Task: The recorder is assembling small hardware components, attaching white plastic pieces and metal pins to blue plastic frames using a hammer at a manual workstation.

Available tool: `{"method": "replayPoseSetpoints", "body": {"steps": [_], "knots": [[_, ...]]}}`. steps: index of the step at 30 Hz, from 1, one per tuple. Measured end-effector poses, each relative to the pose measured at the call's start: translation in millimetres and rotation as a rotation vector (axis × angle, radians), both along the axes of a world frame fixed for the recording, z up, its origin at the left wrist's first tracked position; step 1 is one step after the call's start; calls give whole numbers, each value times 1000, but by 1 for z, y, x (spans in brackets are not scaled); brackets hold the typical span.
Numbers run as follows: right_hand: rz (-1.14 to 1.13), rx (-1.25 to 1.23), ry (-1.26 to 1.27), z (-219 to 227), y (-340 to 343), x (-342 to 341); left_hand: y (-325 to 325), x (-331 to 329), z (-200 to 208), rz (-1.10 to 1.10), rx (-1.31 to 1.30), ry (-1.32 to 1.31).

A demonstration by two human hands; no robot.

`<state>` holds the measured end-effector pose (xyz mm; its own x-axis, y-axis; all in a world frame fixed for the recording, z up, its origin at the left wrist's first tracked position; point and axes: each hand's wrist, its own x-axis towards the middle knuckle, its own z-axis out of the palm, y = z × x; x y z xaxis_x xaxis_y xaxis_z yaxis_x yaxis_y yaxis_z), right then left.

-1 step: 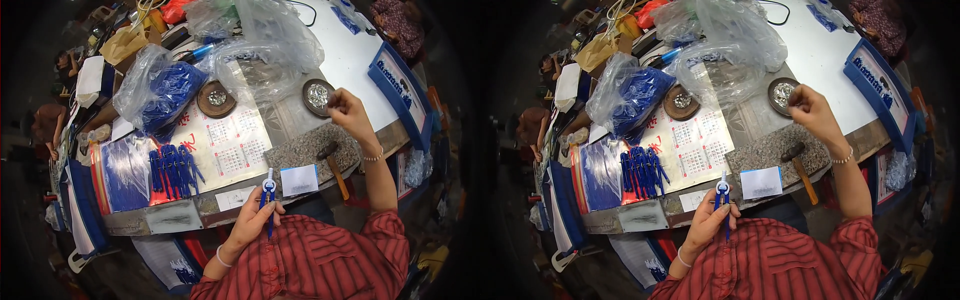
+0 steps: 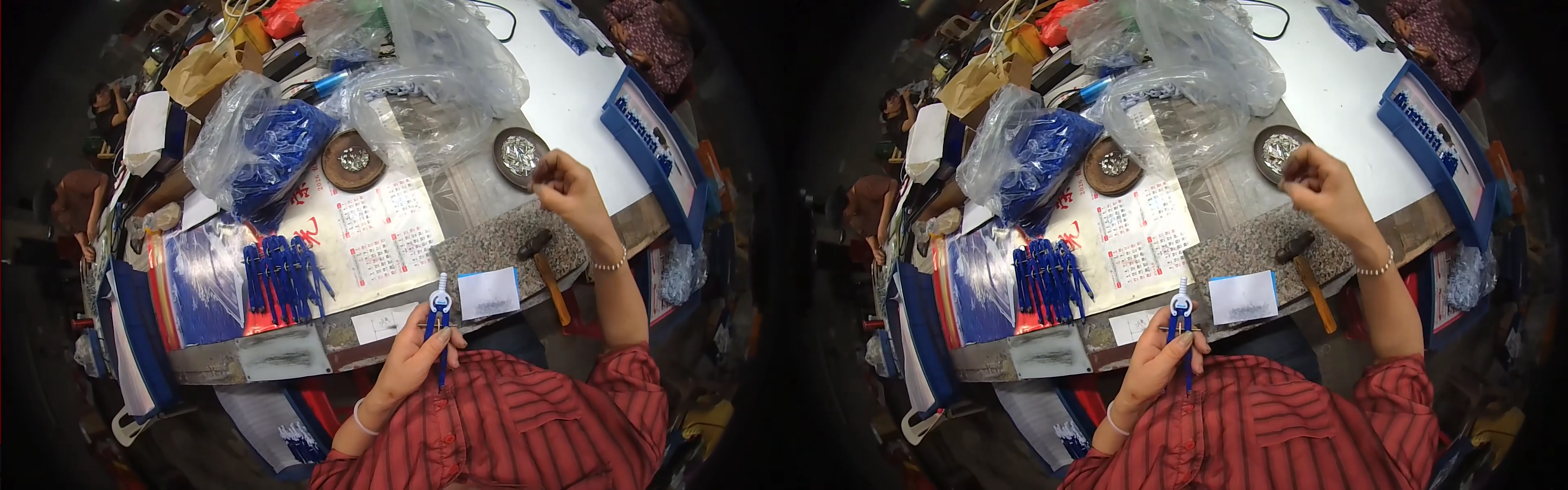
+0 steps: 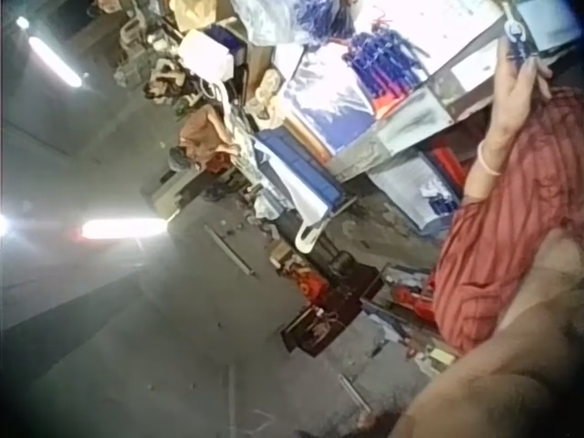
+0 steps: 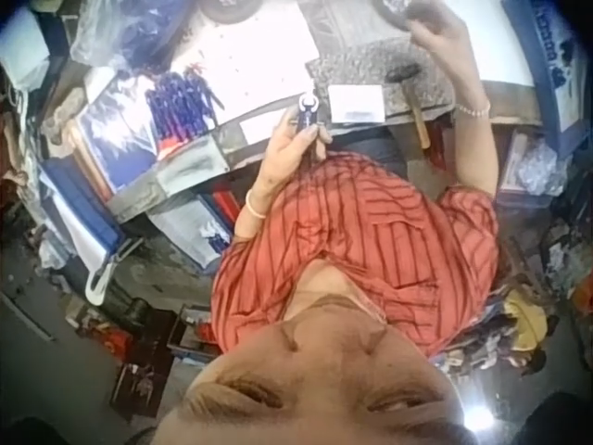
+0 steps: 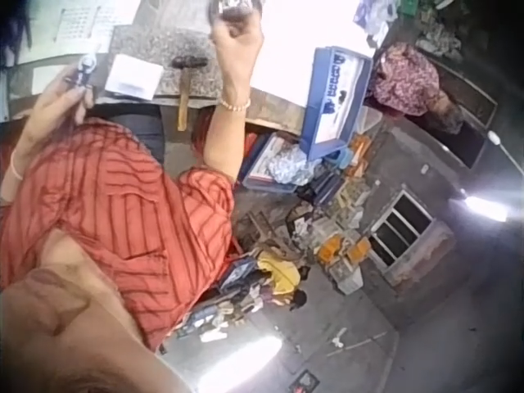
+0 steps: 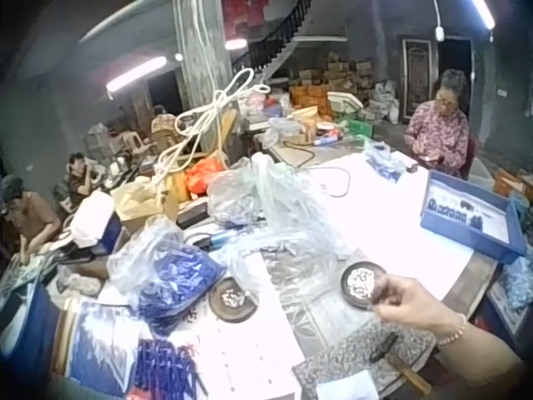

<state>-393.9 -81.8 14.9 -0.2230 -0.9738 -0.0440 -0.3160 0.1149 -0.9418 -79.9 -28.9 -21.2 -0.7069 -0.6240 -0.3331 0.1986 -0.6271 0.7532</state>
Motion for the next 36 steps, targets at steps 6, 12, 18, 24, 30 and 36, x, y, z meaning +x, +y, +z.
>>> {"method": "replayPoseSetpoints", "body": {"steps": [6, 12, 18, 24, 30, 36], "knots": [[52, 69, -343, 15, 33, 39, 2, -3, 3, -22, -26, 10], [68, 176, -550, 7, 44, 57, 8, 0, 3, 4, -29, 10], [134, 182, -802, -9, 48, 67, 13, 4, 3, 17, -24, 16], [143, 221, -998, -17, 53, 80, 15, 7, 3, -4, -41, 25], [154, 273, -1099, -23, 60, 89, 18, 4, 3, 13, -16, 25], [146, 326, -1072, -17, 70, 109, 18, 2, -2, 23, -10, 13]]}}
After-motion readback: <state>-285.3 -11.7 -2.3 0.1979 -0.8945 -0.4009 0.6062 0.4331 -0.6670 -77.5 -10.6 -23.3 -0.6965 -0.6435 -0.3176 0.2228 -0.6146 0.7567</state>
